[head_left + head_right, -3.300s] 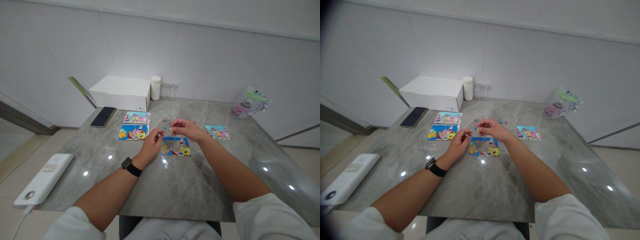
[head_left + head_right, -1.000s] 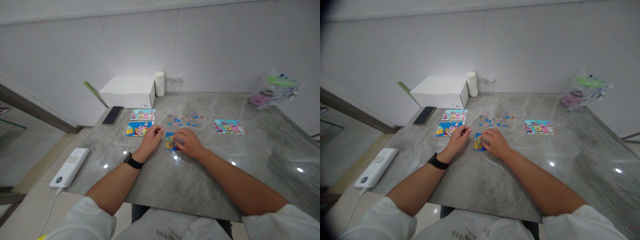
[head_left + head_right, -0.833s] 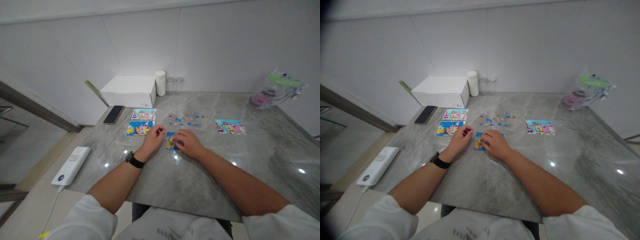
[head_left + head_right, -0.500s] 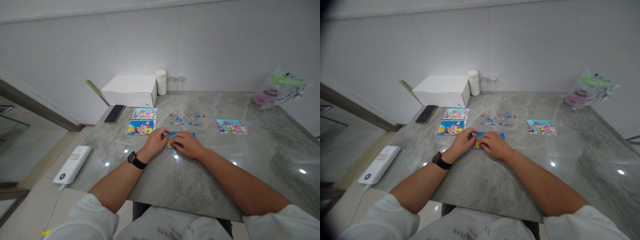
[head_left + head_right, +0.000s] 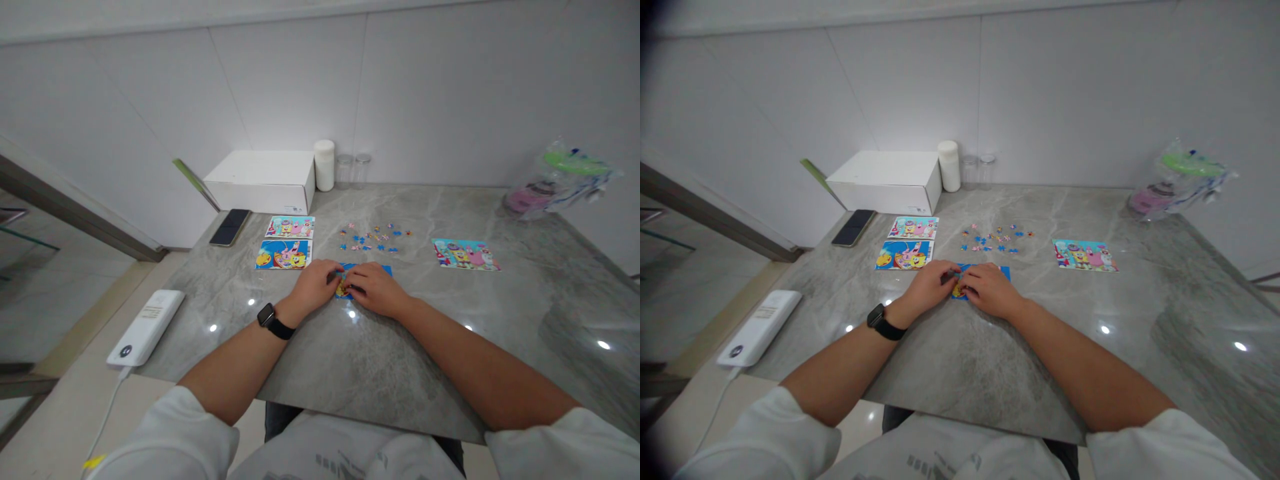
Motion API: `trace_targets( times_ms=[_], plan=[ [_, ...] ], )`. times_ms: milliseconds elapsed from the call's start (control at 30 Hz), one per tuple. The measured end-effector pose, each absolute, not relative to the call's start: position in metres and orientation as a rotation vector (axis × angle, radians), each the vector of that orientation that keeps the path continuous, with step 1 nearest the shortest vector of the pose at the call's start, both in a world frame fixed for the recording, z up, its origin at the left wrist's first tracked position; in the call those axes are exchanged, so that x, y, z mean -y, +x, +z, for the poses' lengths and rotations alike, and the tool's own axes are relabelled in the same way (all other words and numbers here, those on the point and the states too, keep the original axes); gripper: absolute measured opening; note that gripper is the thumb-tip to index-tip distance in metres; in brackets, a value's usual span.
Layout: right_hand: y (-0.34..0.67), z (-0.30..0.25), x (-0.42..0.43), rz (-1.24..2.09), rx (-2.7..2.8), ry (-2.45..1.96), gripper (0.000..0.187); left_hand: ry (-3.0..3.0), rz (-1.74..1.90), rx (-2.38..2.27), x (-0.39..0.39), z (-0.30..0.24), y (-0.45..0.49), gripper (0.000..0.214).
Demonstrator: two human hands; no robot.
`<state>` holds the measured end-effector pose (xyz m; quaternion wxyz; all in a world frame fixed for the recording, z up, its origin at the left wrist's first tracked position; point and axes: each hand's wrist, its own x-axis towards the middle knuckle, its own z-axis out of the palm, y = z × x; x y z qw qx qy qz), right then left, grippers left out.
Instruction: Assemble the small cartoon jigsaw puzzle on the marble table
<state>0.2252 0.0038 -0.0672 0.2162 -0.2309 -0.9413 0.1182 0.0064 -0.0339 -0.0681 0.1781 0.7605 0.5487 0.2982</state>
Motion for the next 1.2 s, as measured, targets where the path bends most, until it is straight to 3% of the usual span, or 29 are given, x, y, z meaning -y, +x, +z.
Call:
trace_targets(
  times_ms=[467,1200],
  plan=[
    [0.2236,-0.0664,-0.0018,0.294,2.625,-0.628,0.013,2.152,0.789,-1.56,0.0351,-0.067,0.007,0.023],
    [0.2295,-0.0719,-0.0084,0.317,2.583,-0.69,0.03,2.189,0.769,-1.54,0.0339,-0.0677,0.0071,0.026]
  ],
)
